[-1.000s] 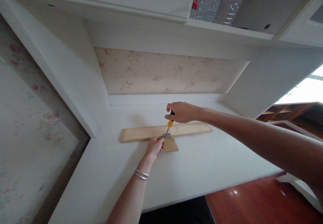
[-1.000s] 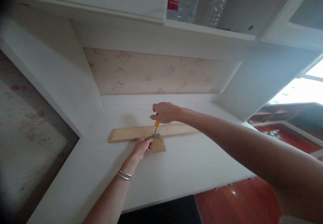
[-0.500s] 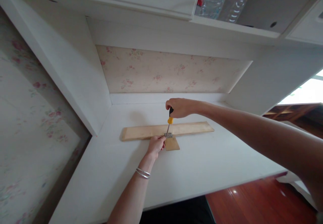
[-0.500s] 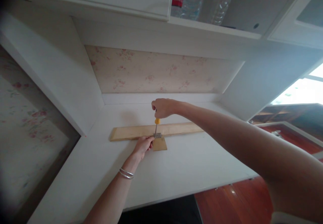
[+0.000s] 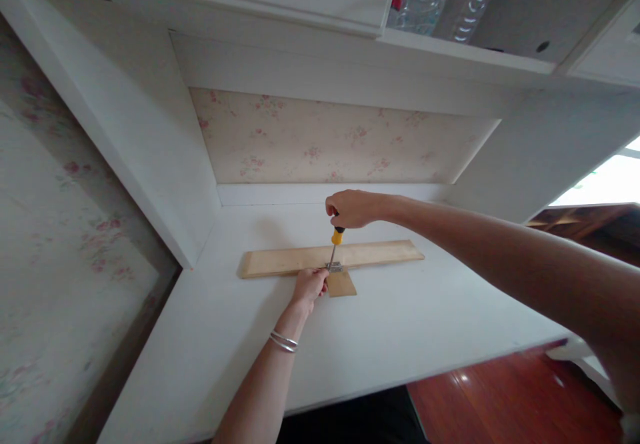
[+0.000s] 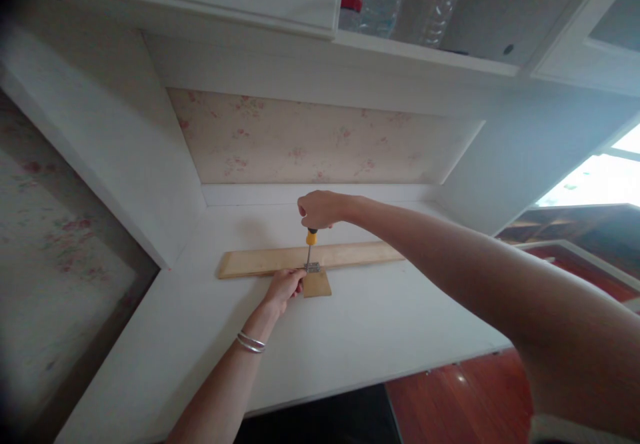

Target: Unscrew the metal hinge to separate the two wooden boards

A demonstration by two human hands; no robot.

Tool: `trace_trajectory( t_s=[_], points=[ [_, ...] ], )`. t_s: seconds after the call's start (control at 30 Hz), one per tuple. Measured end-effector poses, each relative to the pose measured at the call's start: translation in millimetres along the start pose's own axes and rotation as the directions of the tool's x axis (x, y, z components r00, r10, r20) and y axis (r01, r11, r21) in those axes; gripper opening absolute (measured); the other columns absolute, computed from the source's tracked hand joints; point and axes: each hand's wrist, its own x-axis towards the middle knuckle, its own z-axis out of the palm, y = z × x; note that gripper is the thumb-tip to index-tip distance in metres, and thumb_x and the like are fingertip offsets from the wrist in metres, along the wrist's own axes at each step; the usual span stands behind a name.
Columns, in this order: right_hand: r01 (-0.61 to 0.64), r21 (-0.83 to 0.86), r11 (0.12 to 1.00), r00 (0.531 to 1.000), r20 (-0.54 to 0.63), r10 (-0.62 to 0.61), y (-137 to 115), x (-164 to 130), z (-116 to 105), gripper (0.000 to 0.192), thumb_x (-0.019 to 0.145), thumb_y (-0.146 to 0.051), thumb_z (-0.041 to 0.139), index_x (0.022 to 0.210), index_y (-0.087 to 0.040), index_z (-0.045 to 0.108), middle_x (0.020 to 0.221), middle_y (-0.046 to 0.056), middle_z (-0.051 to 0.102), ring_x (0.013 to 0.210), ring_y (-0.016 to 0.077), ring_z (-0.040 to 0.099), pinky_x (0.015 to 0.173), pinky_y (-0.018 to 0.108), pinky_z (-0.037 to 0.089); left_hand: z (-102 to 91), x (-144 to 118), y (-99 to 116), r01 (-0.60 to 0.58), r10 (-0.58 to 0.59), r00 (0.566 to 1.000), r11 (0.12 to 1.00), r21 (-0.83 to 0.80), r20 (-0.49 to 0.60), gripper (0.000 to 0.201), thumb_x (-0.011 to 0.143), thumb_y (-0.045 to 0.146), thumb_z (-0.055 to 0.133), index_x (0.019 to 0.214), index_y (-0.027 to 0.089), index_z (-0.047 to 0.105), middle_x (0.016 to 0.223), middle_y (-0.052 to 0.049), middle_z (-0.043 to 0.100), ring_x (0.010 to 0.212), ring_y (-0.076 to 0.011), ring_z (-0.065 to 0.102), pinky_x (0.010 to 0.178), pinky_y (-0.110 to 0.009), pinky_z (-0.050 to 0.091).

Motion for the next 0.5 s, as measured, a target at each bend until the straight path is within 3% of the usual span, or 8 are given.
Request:
trace_trajectory(
  t_s=[0.1,0.2,0.27,0.4,0.5],
  points=[
    [0.073,0.033,0.997,0.997,0.007,-0.073,-2.0,-0.8,-4.7,0.039,0.069,-0.026,0.058,0.106,-0.015,0.061,0.104,0.012,0.065,0.085,0.0204,0.06,0.064,0.026,0.04,-0.5,0.1,0.0,0.0,0.0,1.0,1.0,-0.003,0.006,0.02,0.071,0.023,0.055,0.053,0.013,0.055,0.042,0.002,0.048,0.037,-0.0065,0.039,0.038,-0.02,0.024],
    [-0.058,0.098,0.993,0.99,0.132,0.045,-4.6,-1.5,-11.4,0.035,0.077,-0.038,0.052,0.101,-0.014,0.062,0.082,0.01,0.067,0.064,0.0174,0.061,0.057,0.027,0.041,-0.7,0.7,-0.7,0.003,-0.003,1.0,1.0,-0.008,0.008,0.02,0.07,0.023,0.055,0.053,0.014,0.055,0.042,0.002,0.048,0.037,-0.0065,0.039,0.038,-0.02,0.024],
    [-0.106,0.128,0.986,0.979,0.188,0.081,-5.6,-0.4,-14.8,0.034,0.08,-0.036,0.048,0.101,-0.014,0.062,0.075,0.009,0.066,0.056,0.0154,0.059,0.054,0.027,0.04,-0.6,1.4,-1.5,0.001,-0.001,1.0,1.0,-0.015,0.009,0.019,0.07,0.023,0.055,0.053,0.014,0.055,0.042,0.002,0.048,0.037,-0.0067,0.039,0.038,-0.02,0.024],
    [-0.04,0.162,0.986,0.99,0.141,0.017,-4.8,7.3,-17.4,0.046,0.071,-0.028,0.059,0.116,-0.017,0.058,0.086,0.008,0.068,0.06,0.0152,0.06,0.059,0.027,0.041,-0.7,2.0,-1.7,0.003,-0.002,1.0,1.0,-0.031,0.014,0.018,0.07,0.023,0.054,0.055,0.014,0.056,0.044,0.002,0.048,0.038,-0.007,0.04,0.038,-0.02,0.024],
    [-0.103,0.138,0.985,0.973,0.218,0.071,-3.1,15.2,-17.8,0.04,0.076,-0.038,0.054,0.105,-0.013,0.063,0.075,0.009,0.067,0.057,0.0165,0.06,0.058,0.029,0.042,-1.3,1.6,-0.6,0.012,-0.011,1.0,0.999,-0.034,0.019,0.018,0.07,0.023,0.054,0.054,0.014,0.055,0.043,0.002,0.048,0.037,-0.0065,0.038,0.037,-0.02,0.023]
  ],
)
